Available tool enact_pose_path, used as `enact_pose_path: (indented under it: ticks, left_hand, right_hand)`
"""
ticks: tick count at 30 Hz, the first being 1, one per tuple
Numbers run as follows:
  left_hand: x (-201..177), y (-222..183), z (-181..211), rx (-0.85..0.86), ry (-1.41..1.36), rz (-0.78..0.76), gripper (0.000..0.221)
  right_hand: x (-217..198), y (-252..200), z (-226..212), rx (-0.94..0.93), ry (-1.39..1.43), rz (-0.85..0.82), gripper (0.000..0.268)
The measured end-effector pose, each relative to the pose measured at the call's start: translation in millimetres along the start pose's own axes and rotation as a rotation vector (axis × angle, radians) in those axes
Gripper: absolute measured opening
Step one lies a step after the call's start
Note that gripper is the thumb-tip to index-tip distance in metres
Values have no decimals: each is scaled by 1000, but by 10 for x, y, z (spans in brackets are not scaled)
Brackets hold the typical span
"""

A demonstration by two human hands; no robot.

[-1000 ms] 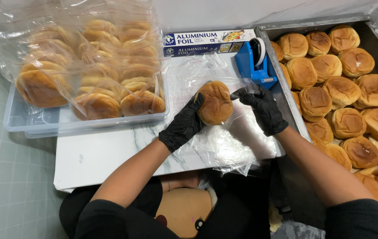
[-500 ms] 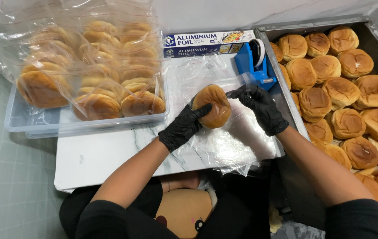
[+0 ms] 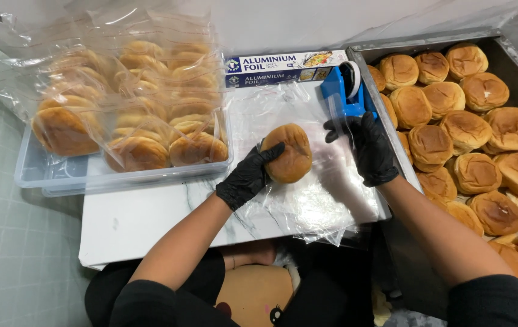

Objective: Wrapping individual bread buns in plastic wrap and placing them into larger plastic bags for storage or sale.

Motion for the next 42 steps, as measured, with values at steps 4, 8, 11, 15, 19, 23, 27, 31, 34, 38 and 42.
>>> enact_pose_path:
  ticks: [4,8,11,15,19,23,27,31,34,38,42]
  left_hand:
    - [201,-175,34,-39,6,38,32]
    - [239,-215,15,-74,20,49,29]
    - [226,-210,17,-96,35,47,27]
    - [213,-207,9,-107,56,38,24]
    - [208,-190,11,-139,76,40,21]
    - [130,-155,12,-156,52,50,21]
    - [-6,1,-18,-175,-3,68,24]
    - [11,398,-177,7,-199,-101,13]
    - [21,239,-15,71,-252,-117,12]
    - [-182,170,23,-87,-228,98,26]
    - [-159,254,66,-71,-171,-1,23]
  right_hand:
    - [-657,49,791,-311,-589,-120,45]
    - [229,-124,-307,-109,-351,-361,76]
    - [-1639,425,2163,-629,-1518,31,36]
    - [282,-86,-53,28,-42,-252,48]
    - [209,-141,79,139,446,-185,44]
    - [-119,-18,151,-206,-787,-404,47]
    - [-107,10,124,-224,-667,-418,53]
    - [-70,1,106,-248,-396,-450,75]
    - [8,3,94,-259,-214,-476,91]
    - [360,-213,-292,-38,-393,-271,36]
    - [293,-119,-168,89,-480,-141,16]
Point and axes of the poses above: each hand's wrist, its own y-axis towards the middle knuckle, its own x-axis out of the palm, z = x × y, the point moved 2 cm from there along y, towards the middle knuckle, and after that the axes turned 3 degrees about y, right-handed, at the moved point
